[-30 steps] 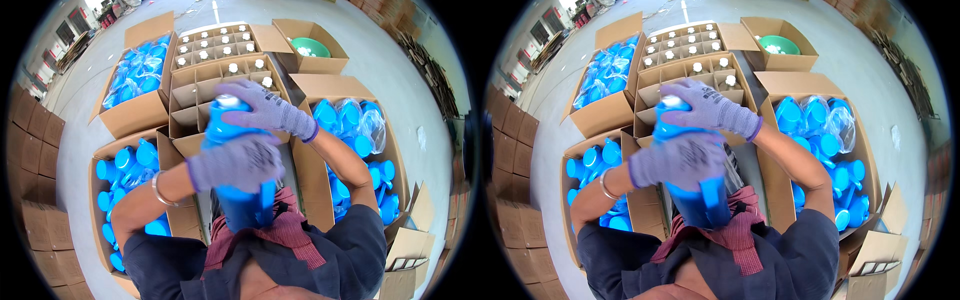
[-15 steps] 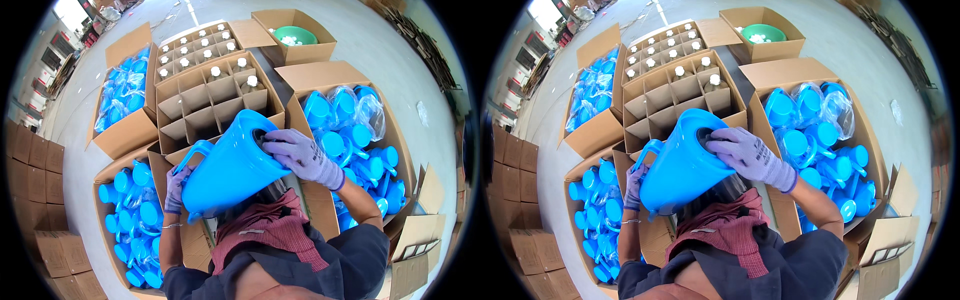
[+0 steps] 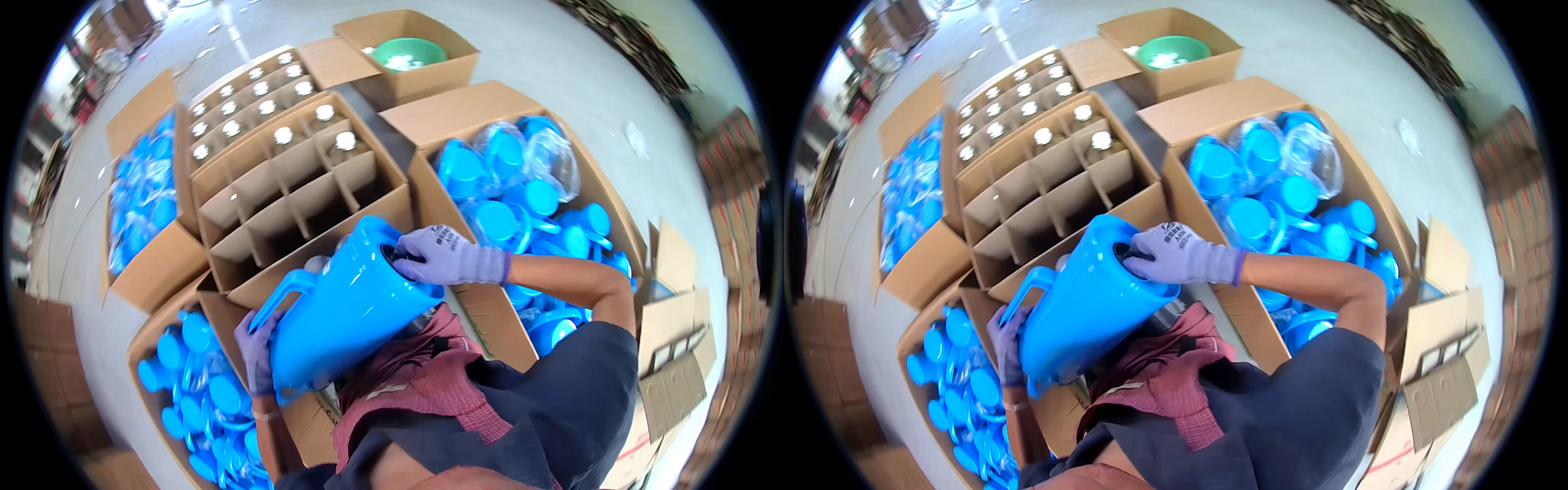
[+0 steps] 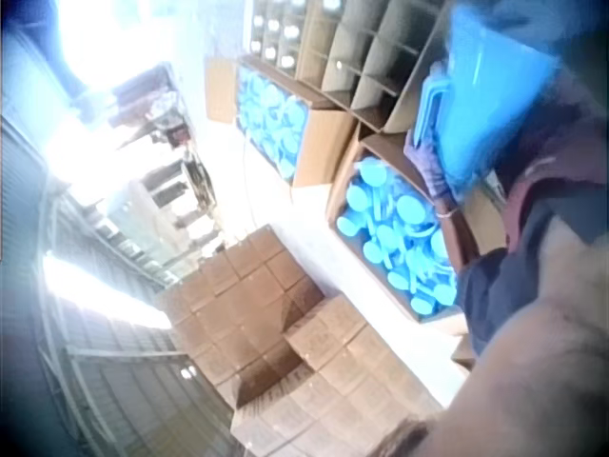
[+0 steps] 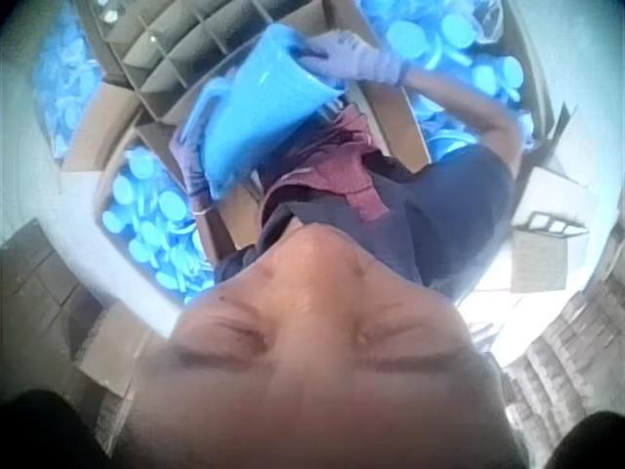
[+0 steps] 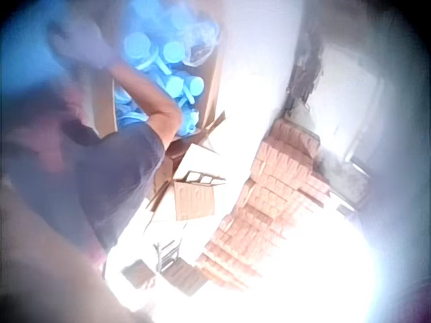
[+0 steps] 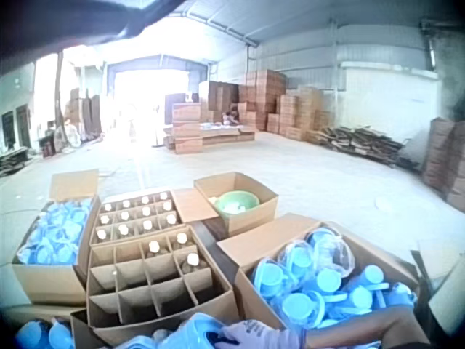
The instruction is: The person assembles water thermoses by taking metal containers from cardboard boxes and inserting them into blue plastic outer shells, then placing the finished units into plastic bags.
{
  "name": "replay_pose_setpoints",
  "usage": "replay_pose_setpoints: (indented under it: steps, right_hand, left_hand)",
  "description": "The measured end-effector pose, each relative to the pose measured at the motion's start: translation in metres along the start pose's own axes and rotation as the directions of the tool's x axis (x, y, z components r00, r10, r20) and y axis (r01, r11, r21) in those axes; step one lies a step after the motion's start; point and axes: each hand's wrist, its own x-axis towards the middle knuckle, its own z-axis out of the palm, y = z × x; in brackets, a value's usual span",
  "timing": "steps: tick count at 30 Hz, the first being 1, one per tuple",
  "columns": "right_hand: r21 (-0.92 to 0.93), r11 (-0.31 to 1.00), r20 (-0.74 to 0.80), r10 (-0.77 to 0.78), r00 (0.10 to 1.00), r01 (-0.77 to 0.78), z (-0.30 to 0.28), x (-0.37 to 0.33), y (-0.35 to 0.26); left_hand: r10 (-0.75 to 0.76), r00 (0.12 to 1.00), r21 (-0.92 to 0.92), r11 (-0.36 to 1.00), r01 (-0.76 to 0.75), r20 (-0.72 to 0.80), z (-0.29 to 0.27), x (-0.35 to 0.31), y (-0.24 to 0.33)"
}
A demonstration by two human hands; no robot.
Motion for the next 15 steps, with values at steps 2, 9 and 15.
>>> replay_pose_setpoints:
  steps: [2,9,15]
  right_hand:
    - [0.295,0.89,0.127,0.325,0.937,-0.348,0.016,-0.006,0.022]
    - [0.873,0.482,-0.061,0.26,0.964,-0.075,-0.045,-0.01,0.089]
    - [-0.049,0.396,-0.96,0.236,0.153,-0.917,-0.074,-0.067,0.317]
  left_hand:
    - [0.148,0.986,0.233,0.964,-0.127,-0.074,0.004,-0.016,0.003]
    - [0.231,0.946,0.039,0.973,-0.228,-0.228,0.041,-0.033,-0.008]
    - [-0.046,0.999,-0.249,0.967,0.048,0.011,0.07,-0.067,-0.039]
